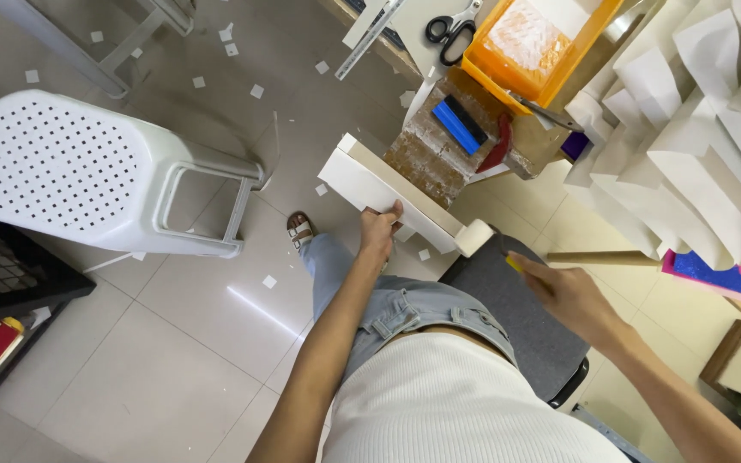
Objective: Smoothing the edges and surfaces of white cardboard boxes using a blue plastic squeegee tool.
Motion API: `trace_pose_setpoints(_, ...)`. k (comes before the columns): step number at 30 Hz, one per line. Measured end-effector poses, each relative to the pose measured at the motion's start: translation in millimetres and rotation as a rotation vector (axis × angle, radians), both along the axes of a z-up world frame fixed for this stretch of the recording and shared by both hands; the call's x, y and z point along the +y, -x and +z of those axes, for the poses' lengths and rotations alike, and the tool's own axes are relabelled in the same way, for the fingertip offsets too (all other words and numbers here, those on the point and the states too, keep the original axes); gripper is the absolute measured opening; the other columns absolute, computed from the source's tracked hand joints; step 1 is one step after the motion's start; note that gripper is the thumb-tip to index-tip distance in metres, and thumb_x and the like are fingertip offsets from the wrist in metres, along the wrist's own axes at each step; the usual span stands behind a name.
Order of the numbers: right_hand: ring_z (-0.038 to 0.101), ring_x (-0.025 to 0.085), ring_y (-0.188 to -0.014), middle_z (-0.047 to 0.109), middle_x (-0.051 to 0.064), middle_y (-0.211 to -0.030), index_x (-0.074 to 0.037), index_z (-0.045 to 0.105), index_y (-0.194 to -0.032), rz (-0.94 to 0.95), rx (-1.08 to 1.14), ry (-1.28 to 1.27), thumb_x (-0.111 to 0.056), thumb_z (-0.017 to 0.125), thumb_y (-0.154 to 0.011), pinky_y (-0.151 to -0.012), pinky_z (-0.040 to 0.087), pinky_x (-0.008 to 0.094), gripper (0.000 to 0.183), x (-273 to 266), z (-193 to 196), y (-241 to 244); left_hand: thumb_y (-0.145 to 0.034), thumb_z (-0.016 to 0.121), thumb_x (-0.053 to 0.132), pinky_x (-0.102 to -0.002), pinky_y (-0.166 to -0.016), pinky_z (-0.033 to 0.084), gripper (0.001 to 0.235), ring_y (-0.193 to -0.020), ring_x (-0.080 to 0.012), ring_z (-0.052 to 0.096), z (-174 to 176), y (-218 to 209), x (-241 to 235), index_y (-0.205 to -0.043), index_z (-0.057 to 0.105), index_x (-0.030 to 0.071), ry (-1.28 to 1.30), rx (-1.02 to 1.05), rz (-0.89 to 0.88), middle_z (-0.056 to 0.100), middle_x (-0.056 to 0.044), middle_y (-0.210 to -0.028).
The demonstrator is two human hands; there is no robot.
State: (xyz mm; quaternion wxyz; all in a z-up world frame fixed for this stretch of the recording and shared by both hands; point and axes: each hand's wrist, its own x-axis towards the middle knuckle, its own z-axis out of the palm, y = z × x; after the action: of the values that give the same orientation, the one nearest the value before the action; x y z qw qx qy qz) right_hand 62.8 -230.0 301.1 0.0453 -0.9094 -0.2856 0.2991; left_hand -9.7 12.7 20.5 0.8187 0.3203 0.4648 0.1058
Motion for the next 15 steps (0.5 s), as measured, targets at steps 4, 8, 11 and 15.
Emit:
trace_pose_setpoints(4,0.068,0.019,-0.044,0.073,0.009,-0.060,-0.023,0.071,-0.125,0.215,-0.133,-0.042,-0.015,0.062,-0.094,-0.044,0.054,0.030,0.033,58.4,-8.5,-0.8,-0.086,0.083,0.020,-0.031,-0.080,0.058,0.051,-0.093,-0.0129,0.058,9.8,-2.8,1.5,-0.128,0.059,0.006,-0.008,-0.009,-0.001,0.063,-0.005,-0.105)
trace_pose_setpoints(8,0.071,0.027,-0.054,0.073,0.016,-0.069,-0.021,0.068,-0.131,0.195,-0.105,-0.133,-0.015,0.059,-0.097,-0.053,0.058,0.039,0.036,154.7,-19.9,-7.6,-0.091,0.074,0.008,-0.040,-0.084,0.060,0.044,-0.099,-0.0198,0.062,-36.7,-10.1,-4.5,-0.132,0.058,0.004,-0.041,-0.037,-0.003,0.065,-0.013,-0.110)
trace_pose_setpoints(11,0.075,0.033,-0.069,0.075,0.014,-0.077,-0.027,0.069,-0.128,0.274,-0.143,-0.149,-0.022,0.057,-0.098,-0.062,0.061,0.046,0.033,212.0,-27.4,-12.4,-0.091,0.078,0.016,-0.042,-0.082,0.060,0.045,-0.098,-0.0192,0.061,-8.4,-6.6,-2.0,-0.129,0.059,0.001,-0.040,-0.071,0.036,0.064,-0.015,-0.108)
trace_pose_setpoints(15,0.074,0.038,-0.083,0.075,0.013,-0.088,-0.037,0.067,-0.129,0.227,-0.155,-0.203,-0.029,0.057,-0.098,-0.072,0.061,0.052,0.033,248.5,-64.6,-29.6,-0.092,0.077,0.015,-0.041,-0.082,0.060,0.047,-0.098,-0.0205,0.059,-1.4,-6.4,-2.4,-0.130,0.056,-0.003,-0.031,-0.081,0.062,0.062,-0.016,-0.108)
